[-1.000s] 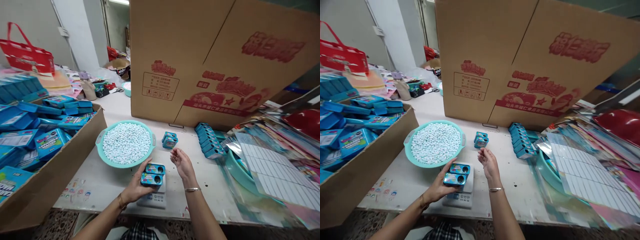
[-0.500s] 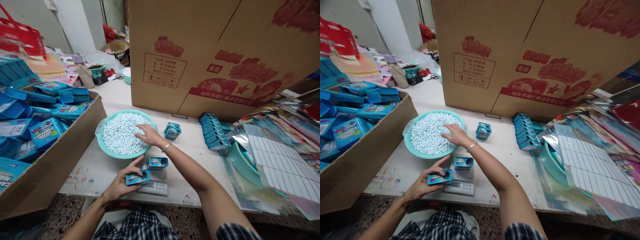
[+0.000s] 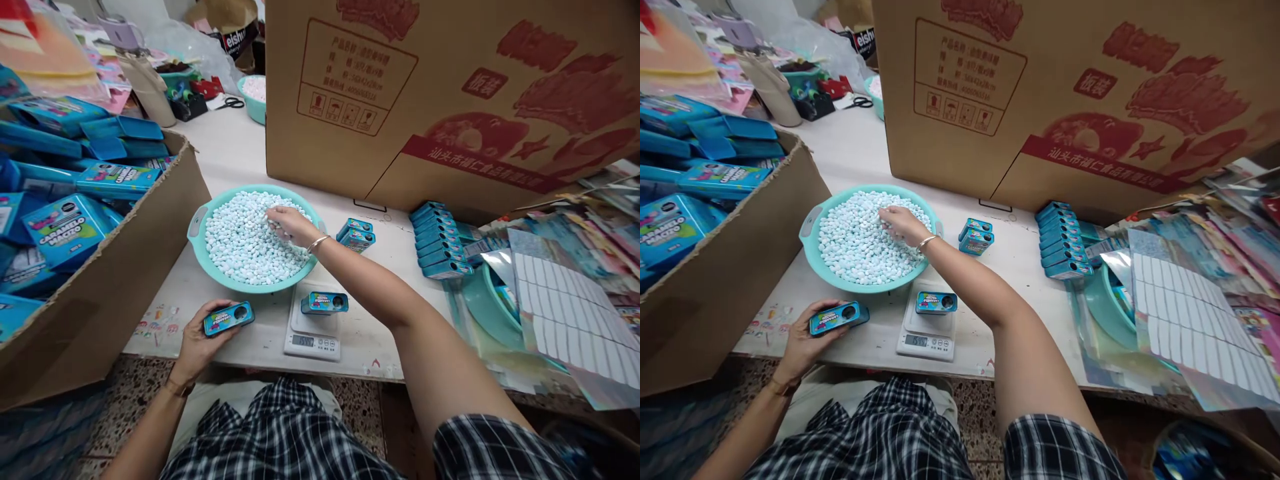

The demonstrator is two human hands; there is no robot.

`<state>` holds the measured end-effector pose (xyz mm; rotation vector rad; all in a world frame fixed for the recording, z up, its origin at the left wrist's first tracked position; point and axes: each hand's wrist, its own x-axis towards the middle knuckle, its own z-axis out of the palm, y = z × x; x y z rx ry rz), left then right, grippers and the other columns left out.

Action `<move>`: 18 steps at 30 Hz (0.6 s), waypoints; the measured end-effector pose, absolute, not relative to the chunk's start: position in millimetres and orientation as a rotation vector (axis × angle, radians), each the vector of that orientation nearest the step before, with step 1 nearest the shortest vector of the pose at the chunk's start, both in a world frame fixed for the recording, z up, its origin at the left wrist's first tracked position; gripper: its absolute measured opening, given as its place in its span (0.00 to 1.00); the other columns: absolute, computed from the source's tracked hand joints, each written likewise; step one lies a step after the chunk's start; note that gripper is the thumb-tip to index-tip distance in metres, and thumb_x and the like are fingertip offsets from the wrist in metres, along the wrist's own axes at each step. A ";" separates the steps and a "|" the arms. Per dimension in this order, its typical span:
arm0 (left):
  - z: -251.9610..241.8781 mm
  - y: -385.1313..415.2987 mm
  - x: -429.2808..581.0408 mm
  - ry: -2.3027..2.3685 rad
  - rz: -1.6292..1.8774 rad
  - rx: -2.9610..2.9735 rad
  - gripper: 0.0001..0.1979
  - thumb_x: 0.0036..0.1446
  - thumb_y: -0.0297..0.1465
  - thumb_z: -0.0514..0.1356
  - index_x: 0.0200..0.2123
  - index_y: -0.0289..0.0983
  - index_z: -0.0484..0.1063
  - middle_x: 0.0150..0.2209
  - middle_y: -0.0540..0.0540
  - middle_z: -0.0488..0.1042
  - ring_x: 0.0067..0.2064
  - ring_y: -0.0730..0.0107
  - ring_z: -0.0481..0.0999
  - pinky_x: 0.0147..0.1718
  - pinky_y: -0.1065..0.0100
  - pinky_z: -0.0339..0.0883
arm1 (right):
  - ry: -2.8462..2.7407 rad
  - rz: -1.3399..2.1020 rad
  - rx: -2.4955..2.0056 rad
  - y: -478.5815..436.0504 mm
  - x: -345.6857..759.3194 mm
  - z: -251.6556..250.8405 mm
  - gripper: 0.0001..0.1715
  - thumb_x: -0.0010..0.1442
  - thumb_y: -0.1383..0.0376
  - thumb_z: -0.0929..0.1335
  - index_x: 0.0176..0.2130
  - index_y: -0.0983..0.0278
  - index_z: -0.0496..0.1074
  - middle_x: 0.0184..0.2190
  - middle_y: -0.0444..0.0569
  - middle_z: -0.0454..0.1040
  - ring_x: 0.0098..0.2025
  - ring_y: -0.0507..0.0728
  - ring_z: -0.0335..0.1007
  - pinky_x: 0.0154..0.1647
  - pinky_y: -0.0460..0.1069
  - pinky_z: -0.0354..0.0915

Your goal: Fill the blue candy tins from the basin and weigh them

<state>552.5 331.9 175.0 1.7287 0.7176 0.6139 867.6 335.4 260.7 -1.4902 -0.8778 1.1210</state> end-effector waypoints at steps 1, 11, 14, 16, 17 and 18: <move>175.7 330.5 551.8 0.721 0.607 1.715 0.26 0.48 0.36 0.70 0.50 0.38 0.68 0.48 0.41 0.76 0.50 0.57 0.77 0.53 0.53 0.71 | -0.707 1.258 -1.360 335.0 870.0 260.6 0.11 0.65 0.57 0.62 0.34 0.62 0.63 0.25 0.41 0.62 0.20 0.47 0.50 0.19 0.42 0.46; 205.1 305.3 521.8 0.858 1.111 1.864 0.37 0.44 0.32 0.71 0.58 0.43 0.64 0.58 0.42 0.66 0.61 0.49 0.66 0.62 0.45 0.60 | -0.351 1.292 -1.292 333.2 865.0 257.3 0.13 0.64 0.58 0.65 0.33 0.64 0.66 0.21 0.38 0.60 0.15 0.43 0.47 0.13 0.39 0.41; 223.0 286.8 526.9 0.774 1.055 1.885 0.30 0.47 0.30 0.69 0.55 0.44 0.67 0.52 0.45 0.70 0.56 0.52 0.70 0.61 0.45 0.61 | -0.486 1.167 -1.377 333.7 857.5 263.8 0.14 0.65 0.58 0.65 0.31 0.65 0.67 0.20 0.39 0.60 0.15 0.43 0.46 0.13 0.40 0.41; 233.0 274.2 539.4 0.691 0.898 1.928 0.25 0.51 0.31 0.66 0.54 0.45 0.68 0.51 0.44 0.71 0.55 0.53 0.70 0.60 0.46 0.63 | -0.529 1.124 -1.370 336.0 853.7 268.0 0.15 0.64 0.58 0.65 0.30 0.65 0.67 0.19 0.38 0.59 0.15 0.44 0.45 0.13 0.40 0.40; 237.0 268.5 548.6 0.648 0.803 1.957 0.24 0.53 0.31 0.65 0.54 0.45 0.68 0.51 0.44 0.71 0.55 0.53 0.71 0.59 0.47 0.65 | -0.516 1.143 -1.341 337.6 852.6 270.4 0.15 0.64 0.58 0.65 0.30 0.65 0.67 0.18 0.37 0.58 0.15 0.43 0.44 0.13 0.40 0.40; 240.1 263.4 559.6 0.605 0.706 1.984 0.23 0.55 0.32 0.64 0.54 0.44 0.67 0.52 0.43 0.71 0.55 0.54 0.71 0.57 0.49 0.66 | -0.487 1.187 -1.297 338.9 852.3 273.4 0.15 0.65 0.58 0.65 0.30 0.66 0.66 0.18 0.36 0.57 0.15 0.43 0.43 0.13 0.40 0.39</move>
